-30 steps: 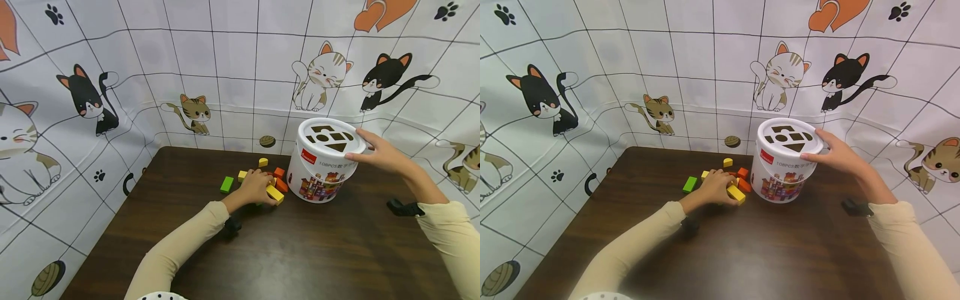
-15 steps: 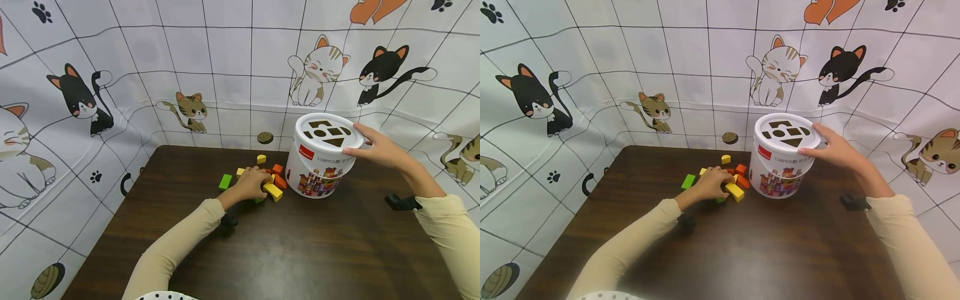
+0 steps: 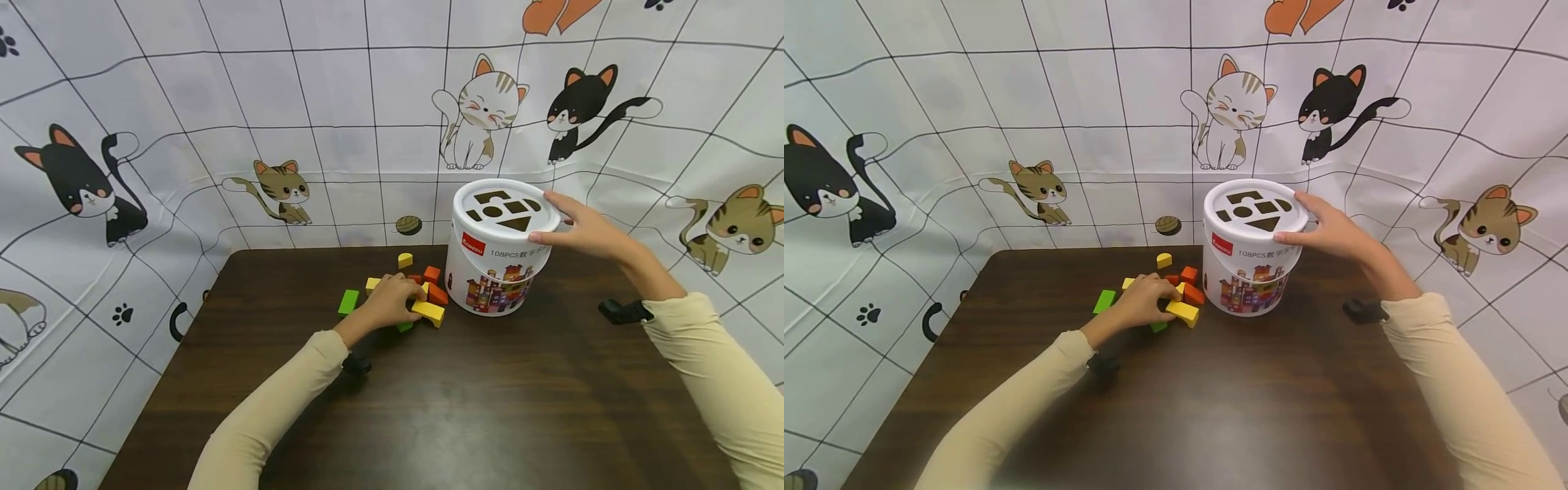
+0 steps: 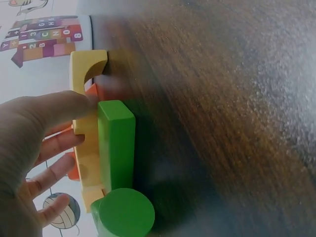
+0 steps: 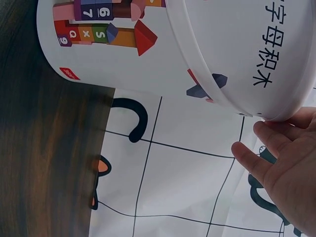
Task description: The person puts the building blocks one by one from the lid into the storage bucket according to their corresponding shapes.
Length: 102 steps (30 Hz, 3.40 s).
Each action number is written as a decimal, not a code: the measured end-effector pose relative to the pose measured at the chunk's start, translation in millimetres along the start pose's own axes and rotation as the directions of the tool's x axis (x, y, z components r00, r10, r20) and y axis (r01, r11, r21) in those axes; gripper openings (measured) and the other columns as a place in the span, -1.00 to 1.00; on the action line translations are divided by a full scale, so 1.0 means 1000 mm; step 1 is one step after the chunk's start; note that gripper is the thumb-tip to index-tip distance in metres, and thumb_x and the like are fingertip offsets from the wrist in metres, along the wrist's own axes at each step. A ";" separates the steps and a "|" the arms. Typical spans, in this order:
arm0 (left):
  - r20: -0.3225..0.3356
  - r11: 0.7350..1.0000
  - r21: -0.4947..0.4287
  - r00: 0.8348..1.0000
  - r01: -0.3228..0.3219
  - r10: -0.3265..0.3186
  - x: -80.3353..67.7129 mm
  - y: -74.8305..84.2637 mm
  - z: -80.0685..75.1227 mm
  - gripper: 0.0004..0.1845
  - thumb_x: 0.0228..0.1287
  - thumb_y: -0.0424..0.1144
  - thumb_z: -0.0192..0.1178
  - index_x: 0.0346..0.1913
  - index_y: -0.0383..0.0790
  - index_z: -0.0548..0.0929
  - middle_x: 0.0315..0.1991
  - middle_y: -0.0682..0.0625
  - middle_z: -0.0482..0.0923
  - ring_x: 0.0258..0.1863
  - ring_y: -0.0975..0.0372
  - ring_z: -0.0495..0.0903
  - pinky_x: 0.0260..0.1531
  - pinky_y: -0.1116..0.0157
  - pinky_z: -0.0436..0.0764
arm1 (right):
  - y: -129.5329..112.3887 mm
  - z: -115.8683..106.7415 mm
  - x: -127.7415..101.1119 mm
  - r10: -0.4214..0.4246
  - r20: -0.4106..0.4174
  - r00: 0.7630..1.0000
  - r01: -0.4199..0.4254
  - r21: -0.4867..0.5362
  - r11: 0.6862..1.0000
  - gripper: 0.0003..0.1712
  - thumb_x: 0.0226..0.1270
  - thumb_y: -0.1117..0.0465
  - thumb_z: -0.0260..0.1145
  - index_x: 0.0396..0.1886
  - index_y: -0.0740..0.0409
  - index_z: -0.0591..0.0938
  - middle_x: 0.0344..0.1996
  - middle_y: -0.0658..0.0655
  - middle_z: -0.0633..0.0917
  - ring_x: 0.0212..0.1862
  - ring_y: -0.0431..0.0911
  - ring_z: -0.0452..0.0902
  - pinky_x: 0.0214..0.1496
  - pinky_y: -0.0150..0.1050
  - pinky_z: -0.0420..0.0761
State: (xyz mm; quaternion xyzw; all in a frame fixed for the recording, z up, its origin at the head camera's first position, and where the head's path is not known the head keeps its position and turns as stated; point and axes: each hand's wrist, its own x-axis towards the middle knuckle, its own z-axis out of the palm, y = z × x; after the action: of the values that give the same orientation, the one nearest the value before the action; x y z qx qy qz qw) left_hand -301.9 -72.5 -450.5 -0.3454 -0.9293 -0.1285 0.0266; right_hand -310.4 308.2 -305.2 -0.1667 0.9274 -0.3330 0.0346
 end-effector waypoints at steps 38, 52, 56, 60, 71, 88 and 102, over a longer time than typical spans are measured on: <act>-0.211 0.984 -0.172 0.974 0.043 -0.079 0.005 -0.001 -0.074 -0.68 0.29 0.00 0.41 -0.01 -0.08 0.77 -0.08 -0.01 0.71 -0.01 0.05 0.55 0.11 -0.02 0.48 | 0.004 0.002 0.004 -0.023 -0.021 1.000 0.023 0.015 1.000 0.19 0.27 0.00 0.48 0.67 0.14 -0.04 0.60 0.36 0.10 0.58 0.32 0.02 0.52 0.36 0.05; -0.379 0.900 -0.435 0.901 0.026 -0.209 0.032 0.005 -0.130 -0.71 0.26 -0.09 0.43 -0.05 -0.18 0.78 -0.14 -0.05 0.74 -0.01 0.09 0.57 0.11 0.05 0.49 | 0.004 0.004 0.003 0.011 -0.026 1.000 -0.011 0.019 1.000 0.21 0.25 -0.03 0.50 0.67 0.14 -0.05 0.64 0.30 0.01 0.61 0.31 -0.04 0.55 0.33 0.03; -0.392 0.890 -0.452 0.885 0.054 -0.253 0.046 0.015 -0.140 -0.70 0.26 -0.05 0.41 -0.05 -0.16 0.78 -0.15 -0.03 0.74 0.01 0.12 0.57 0.11 0.10 0.49 | 0.005 0.004 0.003 0.011 -0.026 1.000 -0.010 0.019 1.000 0.21 0.24 -0.04 0.50 0.67 0.15 -0.04 0.64 0.31 0.01 0.62 0.30 -0.08 0.55 0.34 0.00; -0.381 0.888 -0.453 0.883 0.079 -0.273 0.059 0.025 -0.146 -0.69 0.27 -0.03 0.40 -0.05 -0.15 0.78 -0.14 -0.02 0.74 0.01 0.14 0.56 0.08 0.15 0.48 | 0.004 0.003 0.003 0.016 -0.026 1.000 -0.016 0.016 1.000 0.22 0.24 -0.04 0.50 0.67 0.13 -0.04 0.64 0.30 0.00 0.63 0.30 -0.11 0.55 0.35 -0.04; -0.328 0.883 -0.453 0.898 0.123 -0.293 0.088 0.043 -0.148 -0.68 0.32 0.00 0.36 -0.04 -0.15 0.76 -0.12 0.00 0.74 0.07 0.08 0.59 0.03 0.22 0.48 | 0.001 0.003 0.003 0.025 -0.023 0.999 -0.024 0.012 1.000 0.22 0.24 -0.05 0.50 0.68 0.10 -0.05 0.65 0.28 -0.02 0.62 0.32 -0.11 0.54 0.38 -0.03; -0.305 0.883 -0.423 0.885 0.205 -0.352 0.115 0.055 -0.142 -0.68 0.32 0.08 0.35 -0.03 -0.04 0.77 -0.15 0.12 0.74 -0.19 0.30 0.57 -0.17 0.34 0.40 | 0.005 0.005 0.007 -0.014 -0.019 1.000 0.015 0.034 0.999 0.20 0.22 0.06 0.53 0.67 0.13 0.00 0.66 0.23 -0.03 0.51 0.41 0.18 0.49 0.34 0.17; -0.291 0.899 -0.346 0.880 0.269 -0.376 0.128 0.062 -0.130 -0.67 0.29 0.10 0.33 0.00 0.04 0.77 -0.09 0.18 0.75 0.01 0.26 0.56 0.16 0.15 0.38 | -0.001 0.010 0.008 -0.023 -0.008 1.000 0.023 0.024 0.999 0.21 0.22 0.05 0.53 0.67 0.11 -0.01 0.66 0.21 -0.05 0.55 0.38 0.09 0.52 0.34 0.10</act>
State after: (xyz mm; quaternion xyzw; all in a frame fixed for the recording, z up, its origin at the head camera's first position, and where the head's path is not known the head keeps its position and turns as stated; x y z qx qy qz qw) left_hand -363.8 20.6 -293.5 -0.1556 -0.9245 -0.3276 0.1178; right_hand -316.1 299.1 -311.9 -0.1754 0.9216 -0.3450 0.0292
